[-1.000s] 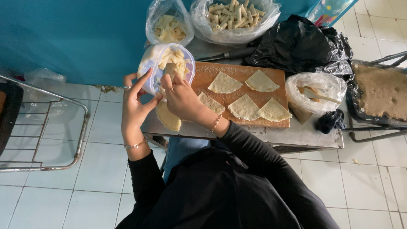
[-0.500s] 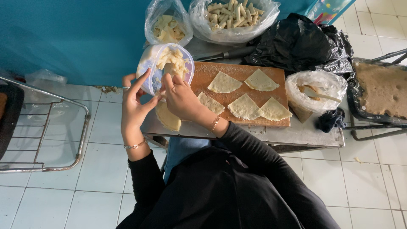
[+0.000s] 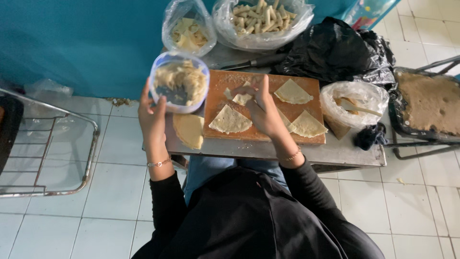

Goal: The person sits at a small table and cuts a thin dough sheet into triangular pieces on a wooden board, arranging the triangles in rows. They then spoon a brown filling from a covered container onto each triangle and fold the dough over the filling by hand, working through the pieces one at a time.

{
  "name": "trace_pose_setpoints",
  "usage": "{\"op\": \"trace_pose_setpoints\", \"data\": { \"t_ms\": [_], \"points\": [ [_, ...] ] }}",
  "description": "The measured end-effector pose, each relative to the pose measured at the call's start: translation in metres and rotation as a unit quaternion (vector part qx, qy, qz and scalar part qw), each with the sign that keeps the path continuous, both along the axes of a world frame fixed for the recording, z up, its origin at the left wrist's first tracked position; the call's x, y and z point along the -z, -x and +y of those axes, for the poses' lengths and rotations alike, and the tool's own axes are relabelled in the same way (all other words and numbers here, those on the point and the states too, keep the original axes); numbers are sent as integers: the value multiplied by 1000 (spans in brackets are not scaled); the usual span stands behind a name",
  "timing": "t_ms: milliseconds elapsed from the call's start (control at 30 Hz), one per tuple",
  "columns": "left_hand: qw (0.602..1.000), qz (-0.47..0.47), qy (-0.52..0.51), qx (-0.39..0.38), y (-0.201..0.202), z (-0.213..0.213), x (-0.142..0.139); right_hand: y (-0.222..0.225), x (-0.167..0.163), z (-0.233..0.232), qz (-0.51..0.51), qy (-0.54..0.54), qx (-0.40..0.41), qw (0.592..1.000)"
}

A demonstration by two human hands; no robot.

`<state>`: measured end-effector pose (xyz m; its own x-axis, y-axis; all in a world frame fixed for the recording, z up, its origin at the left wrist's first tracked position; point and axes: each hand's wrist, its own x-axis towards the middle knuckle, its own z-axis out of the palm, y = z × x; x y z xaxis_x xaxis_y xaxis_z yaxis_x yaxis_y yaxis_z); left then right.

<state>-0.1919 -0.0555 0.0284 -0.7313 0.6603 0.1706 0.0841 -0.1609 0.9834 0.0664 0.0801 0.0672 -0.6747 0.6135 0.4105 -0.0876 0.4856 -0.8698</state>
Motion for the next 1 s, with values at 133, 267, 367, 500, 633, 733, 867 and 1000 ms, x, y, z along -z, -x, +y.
{"op": "trace_pose_setpoints", "data": {
  "t_ms": [133, 267, 367, 500, 633, 733, 867, 1000],
  "points": [
    [1000, 9, -19, -17, -4, 5, 3, -25, 13, -3, -69, -43, -21, 996],
    [994, 84, 16, -64, -3, 8, 8, -24, 31, -8, -81, -76, -45, 993],
    [979, 175, 60, -81, 3, 8, 8, -26, 41, -10, -108, -43, -57, 992],
    [928, 317, 74, -179, 1, 4, 6, -19, 48, -10, -172, -124, -25, 977],
    [887, 390, 33, -246, -30, -2, -12, -22, 45, -24, -271, -275, 31, 922],
    [909, 388, -23, -151, -52, 0, -31, -21, 41, -37, -319, -349, 50, 880],
    [908, 418, -20, -26, -75, 3, -35, -16, 37, -51, -349, -477, 100, 801],
    [874, 484, 15, 38, -96, -8, -13, -13, 34, -54, -363, -500, 108, 778]
  ]
}}
